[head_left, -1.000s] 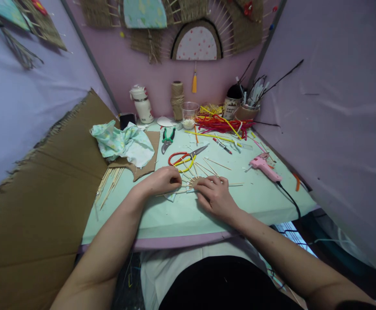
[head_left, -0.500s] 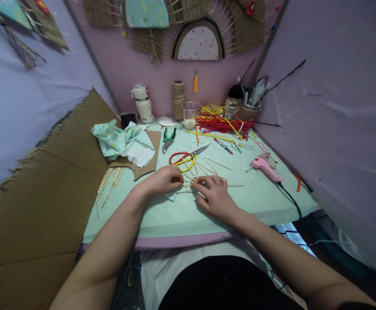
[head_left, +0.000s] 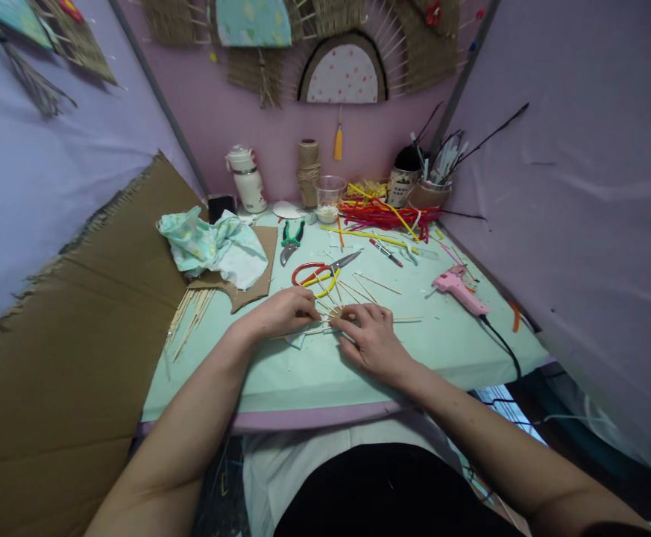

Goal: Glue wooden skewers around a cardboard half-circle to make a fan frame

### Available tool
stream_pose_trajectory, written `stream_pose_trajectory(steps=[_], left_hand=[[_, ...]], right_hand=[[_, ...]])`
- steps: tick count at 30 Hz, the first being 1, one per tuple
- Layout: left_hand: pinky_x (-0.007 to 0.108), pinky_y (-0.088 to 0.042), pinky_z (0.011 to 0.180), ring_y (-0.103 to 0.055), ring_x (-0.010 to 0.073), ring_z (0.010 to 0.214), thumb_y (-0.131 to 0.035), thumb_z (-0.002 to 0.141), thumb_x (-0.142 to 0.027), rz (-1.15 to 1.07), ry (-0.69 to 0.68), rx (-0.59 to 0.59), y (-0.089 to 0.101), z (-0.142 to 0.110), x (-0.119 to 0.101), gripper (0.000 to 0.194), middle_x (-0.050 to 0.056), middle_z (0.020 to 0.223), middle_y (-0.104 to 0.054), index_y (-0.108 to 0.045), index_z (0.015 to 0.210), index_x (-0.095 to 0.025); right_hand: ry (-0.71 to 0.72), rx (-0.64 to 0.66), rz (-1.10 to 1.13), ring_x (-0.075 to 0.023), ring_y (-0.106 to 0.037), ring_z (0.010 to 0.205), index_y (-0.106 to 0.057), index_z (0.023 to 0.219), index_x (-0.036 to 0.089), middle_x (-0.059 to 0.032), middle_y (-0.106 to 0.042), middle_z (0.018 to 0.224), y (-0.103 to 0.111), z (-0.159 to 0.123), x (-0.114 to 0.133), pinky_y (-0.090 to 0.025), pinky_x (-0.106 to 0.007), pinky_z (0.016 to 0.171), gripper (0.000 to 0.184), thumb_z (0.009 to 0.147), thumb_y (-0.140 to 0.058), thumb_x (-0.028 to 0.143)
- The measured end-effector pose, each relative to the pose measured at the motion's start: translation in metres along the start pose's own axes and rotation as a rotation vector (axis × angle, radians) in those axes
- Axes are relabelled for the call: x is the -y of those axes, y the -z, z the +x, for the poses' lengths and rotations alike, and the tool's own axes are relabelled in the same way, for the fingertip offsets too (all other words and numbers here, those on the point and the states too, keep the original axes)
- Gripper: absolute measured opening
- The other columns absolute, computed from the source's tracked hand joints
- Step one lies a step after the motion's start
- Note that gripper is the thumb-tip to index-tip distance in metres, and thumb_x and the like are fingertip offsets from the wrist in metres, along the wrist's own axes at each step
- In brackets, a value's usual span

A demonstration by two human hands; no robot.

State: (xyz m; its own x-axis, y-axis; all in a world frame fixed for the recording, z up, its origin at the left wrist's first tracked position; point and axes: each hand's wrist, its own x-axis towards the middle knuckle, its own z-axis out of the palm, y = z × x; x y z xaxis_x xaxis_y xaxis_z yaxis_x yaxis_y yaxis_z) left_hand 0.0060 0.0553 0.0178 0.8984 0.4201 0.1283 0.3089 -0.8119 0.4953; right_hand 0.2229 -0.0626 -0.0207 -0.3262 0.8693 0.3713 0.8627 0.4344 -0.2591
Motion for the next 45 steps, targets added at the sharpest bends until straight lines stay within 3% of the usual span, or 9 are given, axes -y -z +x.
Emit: stream_pose_trajectory(steps=[14,22,31,45], left_hand=[[0.023,-0.041,0.074,-0.056,0.0134,0.077,-0.058,0.087,-0.012,0.018,-0.008,0.034,0.002,0.002,-0.007,0.019,0.003,0.078,-0.062,-0.074,0.080,-0.017],[0.026,-0.040,0.073,-0.055,0.0161,0.078,-0.056,0.086,-0.010,0.170,-0.023,0.077,-0.001,0.004,-0.007,0.021,0.005,0.079,-0.061,-0.074,0.078,-0.017],[0.029,-0.036,0.070,-0.049,0.0177,0.077,-0.055,0.088,-0.009,0.366,0.050,0.112,0.000,0.004,-0.027,0.026,0.004,0.075,-0.058,-0.065,0.065,-0.016],[0.029,-0.035,0.068,-0.050,0.0197,0.081,-0.053,0.091,-0.013,0.395,0.054,0.127,0.000,0.005,-0.032,0.028,0.006,0.076,-0.060,-0.067,0.067,-0.016]], right_hand=[[0.002,0.000,-0.019,-0.0255,-0.045,0.111,-0.066,0.119,0.030,-0.0075,-0.061,0.121,-0.001,0.000,-0.001,-0.028,-0.044,0.094,0.029,0.092,-0.054,0.028],[-0.003,0.003,-0.029,-0.0251,-0.045,0.110,-0.066,0.118,0.030,-0.0070,-0.062,0.120,0.001,0.000,0.001,-0.027,-0.044,0.093,0.029,0.092,-0.055,0.026],[-0.002,0.015,-0.055,-0.0252,-0.045,0.111,-0.066,0.118,0.030,-0.0064,-0.062,0.123,0.001,0.000,0.001,-0.027,-0.044,0.093,0.028,0.092,-0.055,0.028],[0.003,0.008,-0.063,-0.0254,-0.046,0.112,-0.067,0.118,0.030,-0.0063,-0.062,0.123,0.000,0.001,0.000,-0.029,-0.045,0.093,0.028,0.091,-0.058,0.028]])
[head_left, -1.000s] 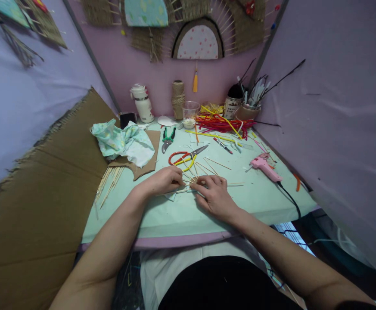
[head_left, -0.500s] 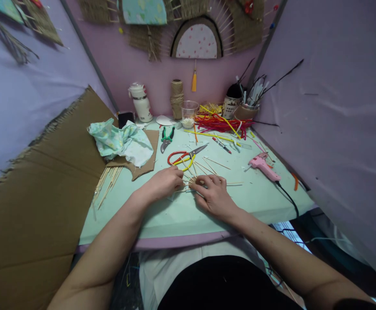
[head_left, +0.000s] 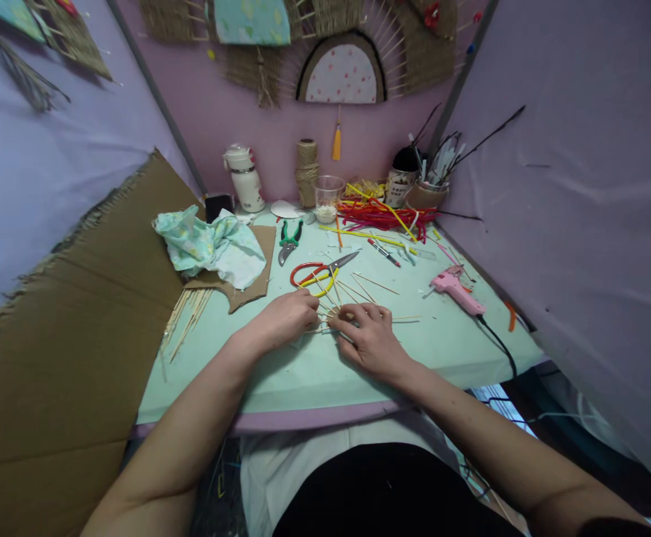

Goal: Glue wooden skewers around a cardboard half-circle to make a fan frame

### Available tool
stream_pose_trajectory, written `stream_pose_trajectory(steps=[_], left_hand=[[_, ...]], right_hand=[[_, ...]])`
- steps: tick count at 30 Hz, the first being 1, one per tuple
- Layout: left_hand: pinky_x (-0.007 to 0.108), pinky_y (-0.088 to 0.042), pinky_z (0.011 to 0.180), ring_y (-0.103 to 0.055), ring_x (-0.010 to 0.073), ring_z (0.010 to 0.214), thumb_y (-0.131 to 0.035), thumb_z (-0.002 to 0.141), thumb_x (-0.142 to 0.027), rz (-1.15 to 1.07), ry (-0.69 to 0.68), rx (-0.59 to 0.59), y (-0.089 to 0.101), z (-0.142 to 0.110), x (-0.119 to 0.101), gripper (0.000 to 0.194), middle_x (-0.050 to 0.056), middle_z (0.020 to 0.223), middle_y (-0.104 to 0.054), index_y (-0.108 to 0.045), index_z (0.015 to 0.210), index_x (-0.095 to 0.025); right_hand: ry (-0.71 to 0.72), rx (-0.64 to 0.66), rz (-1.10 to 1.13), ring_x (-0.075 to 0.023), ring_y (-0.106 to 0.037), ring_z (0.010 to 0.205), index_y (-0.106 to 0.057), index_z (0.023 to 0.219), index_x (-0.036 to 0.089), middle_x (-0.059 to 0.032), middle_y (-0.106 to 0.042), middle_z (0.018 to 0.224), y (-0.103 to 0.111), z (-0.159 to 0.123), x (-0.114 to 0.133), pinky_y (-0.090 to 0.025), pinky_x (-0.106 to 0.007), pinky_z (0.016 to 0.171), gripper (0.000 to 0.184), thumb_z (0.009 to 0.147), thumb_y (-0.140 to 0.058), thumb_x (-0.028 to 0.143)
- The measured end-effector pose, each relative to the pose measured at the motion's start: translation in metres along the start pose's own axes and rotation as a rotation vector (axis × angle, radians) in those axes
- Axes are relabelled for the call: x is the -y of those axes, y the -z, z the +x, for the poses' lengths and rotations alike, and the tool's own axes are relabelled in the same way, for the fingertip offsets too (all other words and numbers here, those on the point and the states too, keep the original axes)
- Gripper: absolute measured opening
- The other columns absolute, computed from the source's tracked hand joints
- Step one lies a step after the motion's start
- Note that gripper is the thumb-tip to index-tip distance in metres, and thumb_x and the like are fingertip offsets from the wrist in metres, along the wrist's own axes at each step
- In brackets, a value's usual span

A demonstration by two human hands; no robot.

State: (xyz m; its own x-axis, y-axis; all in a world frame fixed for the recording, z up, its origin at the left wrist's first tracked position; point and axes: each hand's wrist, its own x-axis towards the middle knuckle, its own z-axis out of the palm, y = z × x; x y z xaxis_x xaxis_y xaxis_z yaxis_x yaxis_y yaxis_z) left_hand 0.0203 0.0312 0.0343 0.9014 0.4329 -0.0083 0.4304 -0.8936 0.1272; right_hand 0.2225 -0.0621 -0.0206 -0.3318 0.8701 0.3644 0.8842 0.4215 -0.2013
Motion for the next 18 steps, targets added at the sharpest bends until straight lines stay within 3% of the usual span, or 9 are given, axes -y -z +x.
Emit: stream_pose_trajectory(steps=[18], left_hand=[[0.029,-0.035,0.066,-0.051,0.0199,0.080,-0.055,0.090,-0.013,0.022,0.017,0.004,0.0004,0.0008,-0.0019,0.026,0.006,0.076,-0.061,-0.068,0.067,-0.016]], right_hand=[[0.007,-0.012,0.003,-0.0253,-0.045,0.112,-0.066,0.117,0.030,-0.0067,-0.062,0.122,-0.0015,0.0000,-0.0010,-0.027,-0.044,0.092,0.027,0.093,-0.055,0.029]])
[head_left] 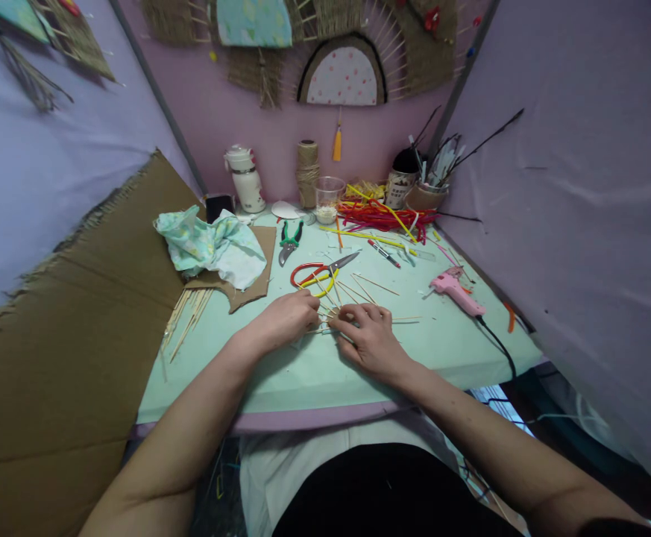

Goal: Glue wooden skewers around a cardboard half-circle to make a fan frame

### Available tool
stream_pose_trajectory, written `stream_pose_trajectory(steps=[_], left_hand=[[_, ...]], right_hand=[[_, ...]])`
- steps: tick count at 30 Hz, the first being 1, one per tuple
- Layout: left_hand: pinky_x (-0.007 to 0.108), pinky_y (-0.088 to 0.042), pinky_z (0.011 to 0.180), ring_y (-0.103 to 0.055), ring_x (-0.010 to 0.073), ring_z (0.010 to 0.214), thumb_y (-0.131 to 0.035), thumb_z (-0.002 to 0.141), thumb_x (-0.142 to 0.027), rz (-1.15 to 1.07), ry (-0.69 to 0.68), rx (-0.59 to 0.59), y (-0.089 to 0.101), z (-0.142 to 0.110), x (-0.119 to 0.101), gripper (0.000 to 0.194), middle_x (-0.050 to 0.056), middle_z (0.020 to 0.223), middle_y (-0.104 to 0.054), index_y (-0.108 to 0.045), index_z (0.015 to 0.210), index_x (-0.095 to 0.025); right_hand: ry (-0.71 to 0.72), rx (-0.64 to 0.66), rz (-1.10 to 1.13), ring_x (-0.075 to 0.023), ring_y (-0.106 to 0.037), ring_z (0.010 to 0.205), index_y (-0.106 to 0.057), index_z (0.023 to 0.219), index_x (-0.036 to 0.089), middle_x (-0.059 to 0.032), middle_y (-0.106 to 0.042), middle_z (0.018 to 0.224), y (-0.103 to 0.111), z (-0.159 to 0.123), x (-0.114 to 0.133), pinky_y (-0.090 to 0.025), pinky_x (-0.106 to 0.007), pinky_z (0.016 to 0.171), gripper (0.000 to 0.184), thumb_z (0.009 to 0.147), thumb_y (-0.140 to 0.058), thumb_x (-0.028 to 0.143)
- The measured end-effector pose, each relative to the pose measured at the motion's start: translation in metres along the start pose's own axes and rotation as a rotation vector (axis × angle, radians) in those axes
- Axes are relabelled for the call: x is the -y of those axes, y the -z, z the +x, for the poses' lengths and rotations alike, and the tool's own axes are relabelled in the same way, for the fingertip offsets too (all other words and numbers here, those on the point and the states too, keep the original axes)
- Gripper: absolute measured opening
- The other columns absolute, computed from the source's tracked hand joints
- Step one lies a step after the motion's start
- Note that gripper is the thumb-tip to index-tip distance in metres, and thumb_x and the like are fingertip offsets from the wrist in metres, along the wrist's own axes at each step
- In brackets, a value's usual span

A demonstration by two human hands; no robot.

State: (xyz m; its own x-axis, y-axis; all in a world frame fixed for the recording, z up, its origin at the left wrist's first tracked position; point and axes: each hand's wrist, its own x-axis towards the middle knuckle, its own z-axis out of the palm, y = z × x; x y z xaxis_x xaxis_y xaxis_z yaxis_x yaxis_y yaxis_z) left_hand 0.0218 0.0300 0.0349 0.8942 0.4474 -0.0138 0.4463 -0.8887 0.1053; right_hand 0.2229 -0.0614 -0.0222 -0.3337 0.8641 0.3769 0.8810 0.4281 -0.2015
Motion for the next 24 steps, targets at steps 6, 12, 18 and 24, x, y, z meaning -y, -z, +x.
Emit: stream_pose_trajectory(steps=[6,12,18,24], left_hand=[[0.029,-0.036,0.066,-0.051,0.0197,0.081,-0.055,0.090,-0.013,-0.017,0.011,0.010,-0.0003,0.0004,0.0003,0.025,0.006,0.076,-0.061,-0.068,0.068,-0.016],[0.028,-0.036,0.067,-0.052,0.0192,0.081,-0.056,0.090,-0.014,-0.018,0.009,0.007,-0.0009,0.0002,0.0004,0.025,0.006,0.077,-0.060,-0.066,0.067,-0.016],[0.029,-0.038,0.067,-0.052,0.0194,0.081,-0.054,0.090,-0.014,-0.043,0.012,-0.007,-0.0004,-0.0007,0.0005,0.025,0.006,0.077,-0.060,-0.067,0.068,-0.016],[0.029,-0.037,0.066,-0.052,0.0191,0.079,-0.054,0.088,-0.012,-0.045,0.001,-0.015,-0.0006,-0.0002,0.0006,0.026,0.006,0.075,-0.059,-0.067,0.066,-0.016]], right_hand=[[-0.002,0.003,-0.013,-0.0251,-0.046,0.111,-0.067,0.117,0.030,-0.0063,-0.062,0.122,0.0004,0.0004,0.0008,-0.027,-0.044,0.092,0.027,0.092,-0.056,0.029],[-0.004,0.009,-0.006,-0.0251,-0.045,0.112,-0.067,0.117,0.030,-0.0069,-0.062,0.123,0.0006,0.0005,0.0010,-0.027,-0.044,0.092,0.026,0.093,-0.055,0.029],[-0.006,0.012,-0.009,-0.0253,-0.045,0.111,-0.067,0.116,0.029,-0.0067,-0.062,0.123,0.0008,0.0002,0.0007,-0.028,-0.045,0.093,0.027,0.093,-0.056,0.028],[-0.008,0.023,-0.012,-0.0254,-0.045,0.112,-0.067,0.118,0.030,-0.0066,-0.061,0.124,0.0017,0.0004,0.0007,-0.028,-0.044,0.093,0.028,0.093,-0.055,0.028]])
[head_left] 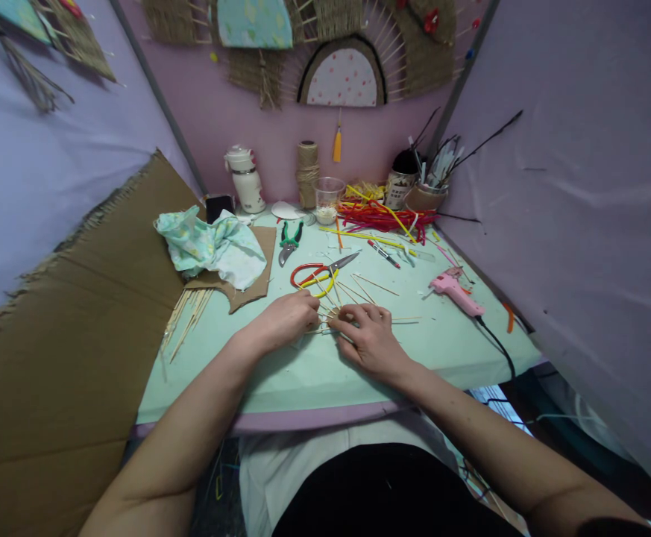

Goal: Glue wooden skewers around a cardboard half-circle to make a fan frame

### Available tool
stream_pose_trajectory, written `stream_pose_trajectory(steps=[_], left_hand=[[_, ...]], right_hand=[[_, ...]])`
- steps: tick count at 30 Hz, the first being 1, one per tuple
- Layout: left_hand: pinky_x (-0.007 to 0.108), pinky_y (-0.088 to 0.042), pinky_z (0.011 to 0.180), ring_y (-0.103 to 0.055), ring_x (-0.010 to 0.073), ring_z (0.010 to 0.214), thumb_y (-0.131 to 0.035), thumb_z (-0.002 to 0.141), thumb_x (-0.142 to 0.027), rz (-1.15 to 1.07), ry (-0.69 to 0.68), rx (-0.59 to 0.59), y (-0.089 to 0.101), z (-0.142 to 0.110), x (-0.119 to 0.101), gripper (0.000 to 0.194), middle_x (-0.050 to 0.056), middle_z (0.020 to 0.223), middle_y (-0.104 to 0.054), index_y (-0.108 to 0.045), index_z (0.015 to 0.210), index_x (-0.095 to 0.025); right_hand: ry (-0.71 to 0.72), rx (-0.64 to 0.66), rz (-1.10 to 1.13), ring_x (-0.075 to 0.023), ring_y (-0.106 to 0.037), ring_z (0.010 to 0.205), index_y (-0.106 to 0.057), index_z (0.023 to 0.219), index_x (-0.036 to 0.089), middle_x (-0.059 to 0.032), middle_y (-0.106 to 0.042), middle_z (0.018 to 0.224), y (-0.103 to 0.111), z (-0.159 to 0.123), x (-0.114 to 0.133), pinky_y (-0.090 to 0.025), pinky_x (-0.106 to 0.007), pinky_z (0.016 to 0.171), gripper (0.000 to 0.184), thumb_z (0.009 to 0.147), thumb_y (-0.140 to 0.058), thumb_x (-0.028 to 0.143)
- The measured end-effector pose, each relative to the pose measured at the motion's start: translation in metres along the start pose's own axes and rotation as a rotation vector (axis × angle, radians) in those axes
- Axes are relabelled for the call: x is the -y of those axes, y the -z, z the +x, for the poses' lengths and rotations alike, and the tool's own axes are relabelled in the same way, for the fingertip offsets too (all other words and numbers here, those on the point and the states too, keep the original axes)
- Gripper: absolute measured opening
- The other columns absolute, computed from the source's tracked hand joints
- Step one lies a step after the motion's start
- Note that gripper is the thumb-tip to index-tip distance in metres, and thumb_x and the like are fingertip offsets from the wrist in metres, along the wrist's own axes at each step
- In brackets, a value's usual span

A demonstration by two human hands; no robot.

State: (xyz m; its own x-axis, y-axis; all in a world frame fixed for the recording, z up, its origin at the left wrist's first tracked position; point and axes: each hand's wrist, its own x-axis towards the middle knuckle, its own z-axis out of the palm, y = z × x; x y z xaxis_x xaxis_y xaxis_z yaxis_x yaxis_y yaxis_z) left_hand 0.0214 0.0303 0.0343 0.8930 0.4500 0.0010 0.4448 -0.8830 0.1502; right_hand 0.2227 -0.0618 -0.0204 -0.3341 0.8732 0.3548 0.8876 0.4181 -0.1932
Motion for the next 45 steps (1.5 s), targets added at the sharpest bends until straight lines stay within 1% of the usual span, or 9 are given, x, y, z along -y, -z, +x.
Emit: stream_pose_trajectory(steps=[11,17,19,22,26,29,32,38,45], left_hand=[[0.028,-0.037,0.065,-0.052,0.0181,0.077,-0.055,0.088,-0.012,0.016,0.009,0.004,0.001,0.000,-0.001,0.025,0.006,0.075,-0.060,-0.067,0.066,-0.016],[0.028,-0.043,0.071,-0.056,0.0178,0.080,-0.053,0.087,-0.012,-0.056,-0.020,-0.035,-0.002,-0.001,0.006,0.023,0.006,0.079,-0.062,-0.071,0.073,-0.016],[0.027,-0.045,0.074,-0.058,0.0170,0.081,-0.054,0.088,-0.014,-0.147,-0.061,-0.110,-0.002,-0.003,0.011,0.020,0.006,0.083,-0.063,-0.074,0.083,-0.017],[0.028,-0.048,0.079,-0.061,0.0165,0.086,-0.054,0.091,-0.020,-0.284,-0.053,-0.364,0.000,-0.006,0.017,0.020,0.007,0.090,-0.066,-0.074,0.094,-0.018],[0.029,-0.050,0.079,-0.063,0.0159,0.084,-0.056,0.091,-0.024,-0.324,0.146,-0.729,0.003,-0.008,0.022,0.018,0.006,0.088,-0.067,-0.073,0.091,-0.019],[0.027,-0.050,0.076,-0.062,0.0150,0.081,-0.057,0.090,-0.022,-0.310,0.279,-0.900,0.003,-0.008,0.025,0.016,0.005,0.085,-0.067,-0.073,0.089,-0.019],[0.026,-0.049,0.070,-0.059,0.0133,0.075,-0.058,0.088,-0.020,-0.284,0.332,-1.038,0.003,-0.009,0.027,0.014,0.003,0.082,-0.066,-0.073,0.089,-0.019],[0.026,-0.048,0.069,-0.057,0.0127,0.074,-0.058,0.089,-0.022,-0.228,0.429,-1.223,0.006,-0.010,0.030,0.014,0.001,0.078,-0.064,-0.071,0.089,-0.019],[0.025,-0.048,0.069,-0.057,0.0127,0.075,-0.055,0.089,-0.021,-0.219,0.437,-1.213,0.004,-0.009,0.031,0.016,0.001,0.081,-0.064,-0.071,0.094,-0.019]], right_hand=[[0.003,-0.007,0.016,-0.0251,-0.045,0.111,-0.066,0.118,0.030,-0.0065,-0.062,0.122,-0.001,0.000,-0.001,-0.027,-0.044,0.092,0.027,0.093,-0.055,0.028],[-0.029,-0.034,0.045,-0.0266,-0.044,0.115,-0.064,0.120,0.029,-0.0091,-0.057,0.125,-0.002,-0.001,-0.001,-0.028,-0.044,0.095,0.030,0.091,-0.056,0.030],[-0.050,-0.073,0.076,-0.0267,-0.045,0.115,-0.061,0.124,0.025,-0.0111,-0.055,0.124,-0.003,-0.003,-0.002,-0.030,-0.043,0.096,0.034,0.090,-0.056,0.030],[-0.066,-0.133,0.120,-0.0270,-0.046,0.114,-0.056,0.125,0.019,-0.0129,-0.054,0.121,-0.003,-0.005,-0.003,-0.031,-0.043,0.097,0.038,0.089,-0.054,0.028],[-0.070,-0.157,0.139,-0.0275,-0.047,0.114,-0.054,0.122,0.020,-0.0122,-0.055,0.119,-0.003,-0.006,-0.004,-0.031,-0.044,0.097,0.034,0.088,-0.053,0.026],[-0.072,-0.162,0.135,-0.0272,-0.047,0.114,-0.053,0.120,0.020,-0.0120,-0.055,0.119,-0.003,-0.005,-0.004,-0.031,-0.043,0.097,0.032,0.088,-0.052,0.027],[-0.071,-0.172,0.135,-0.0273,-0.047,0.114,-0.053,0.119,0.019,-0.0124,-0.055,0.118,-0.004,-0.005,-0.004,-0.031,-0.043,0.097,0.032,0.088,-0.052,0.027],[-0.089,-0.163,0.147,-0.0278,-0.046,0.115,-0.053,0.122,0.020,-0.0125,-0.054,0.120,-0.004,-0.005,-0.004,-0.031,-0.044,0.098,0.034,0.089,-0.052,0.027],[-0.093,-0.158,0.128,-0.0278,-0.046,0.115,-0.055,0.123,0.020,-0.0124,-0.054,0.121,-0.004,-0.005,-0.004,-0.032,-0.044,0.098,0.035,0.089,-0.053,0.028]])
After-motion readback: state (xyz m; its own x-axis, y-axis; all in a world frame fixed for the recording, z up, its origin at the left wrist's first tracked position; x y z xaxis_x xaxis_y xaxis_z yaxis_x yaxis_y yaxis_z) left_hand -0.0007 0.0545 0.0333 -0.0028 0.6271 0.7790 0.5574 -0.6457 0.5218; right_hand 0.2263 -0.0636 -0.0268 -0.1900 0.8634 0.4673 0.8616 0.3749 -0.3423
